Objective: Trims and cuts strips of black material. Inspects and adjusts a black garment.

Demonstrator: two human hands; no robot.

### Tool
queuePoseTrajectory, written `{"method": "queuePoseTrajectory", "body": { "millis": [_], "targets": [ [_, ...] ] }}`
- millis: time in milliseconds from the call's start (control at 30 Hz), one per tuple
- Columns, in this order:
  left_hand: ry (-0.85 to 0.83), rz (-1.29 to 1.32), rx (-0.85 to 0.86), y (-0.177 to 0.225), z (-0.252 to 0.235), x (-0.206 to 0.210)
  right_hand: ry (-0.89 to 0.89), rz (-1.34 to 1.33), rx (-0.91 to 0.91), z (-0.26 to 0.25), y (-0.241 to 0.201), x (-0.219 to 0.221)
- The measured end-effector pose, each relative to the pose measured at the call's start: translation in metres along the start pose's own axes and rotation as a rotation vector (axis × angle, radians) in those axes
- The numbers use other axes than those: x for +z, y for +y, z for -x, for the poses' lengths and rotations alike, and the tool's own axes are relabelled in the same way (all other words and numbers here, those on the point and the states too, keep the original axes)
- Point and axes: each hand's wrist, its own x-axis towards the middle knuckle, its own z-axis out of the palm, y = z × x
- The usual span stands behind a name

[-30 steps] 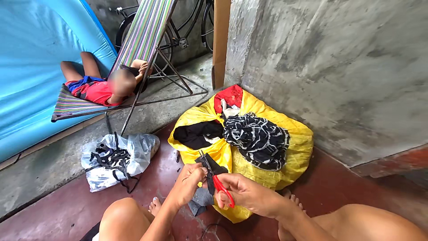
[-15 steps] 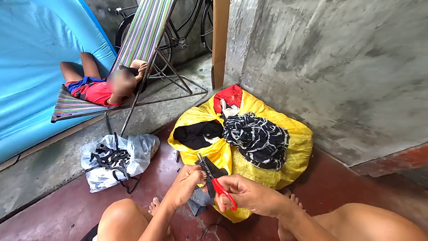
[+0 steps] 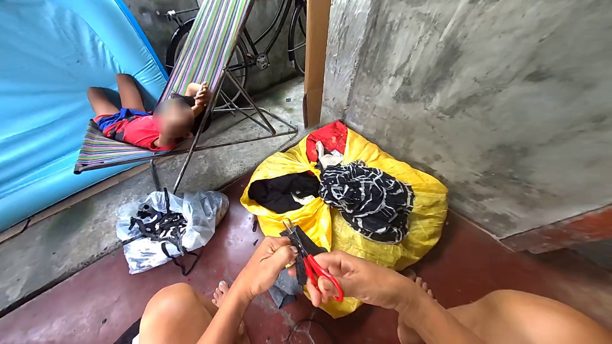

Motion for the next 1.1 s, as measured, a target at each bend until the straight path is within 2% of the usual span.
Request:
{"method": "queuePoseTrajectory", "body": {
  "millis": [67,267,433,600,767,833,967,1100],
  "targets": [
    [-0.008,-0.006,0.007,0.0,-0.001,0.0,-0.012,0.003,-0.006,0.001,-0.001,0.0],
    [-0.011,-0.034,0.041,0.0,-0.004,-0.002,0.099,0.024,0.006,-0.001,0.0,0.004],
    [-0.012,-0.066,0.061,-0.003,-0.009,0.002,-0.022,-0.052,-0.052,-0.001,0.003,-0.001],
    [0.048,0.093,0.092,-0.012,-0.015,0.009,0.11,-0.028,-0.12,-0.002,-0.005,0.002],
    [0.147,0.386,0.012,-0.011,-0.025,0.03,0.17,-0.007,-0.175,-0.001,-0.009,0.0],
    [0.154,0.427,0.023,-0.012,-0.029,0.034,0.205,0.061,-0.171,-0.001,-0.013,0.0],
    [0.097,0.328,0.107,-0.006,-0.041,0.029,0.32,0.394,-0.128,0.004,-0.017,-0.009],
    [0.094,0.306,0.08,-0.007,-0.048,0.033,0.373,0.554,-0.165,0.009,-0.017,-0.017]
  ]
}}
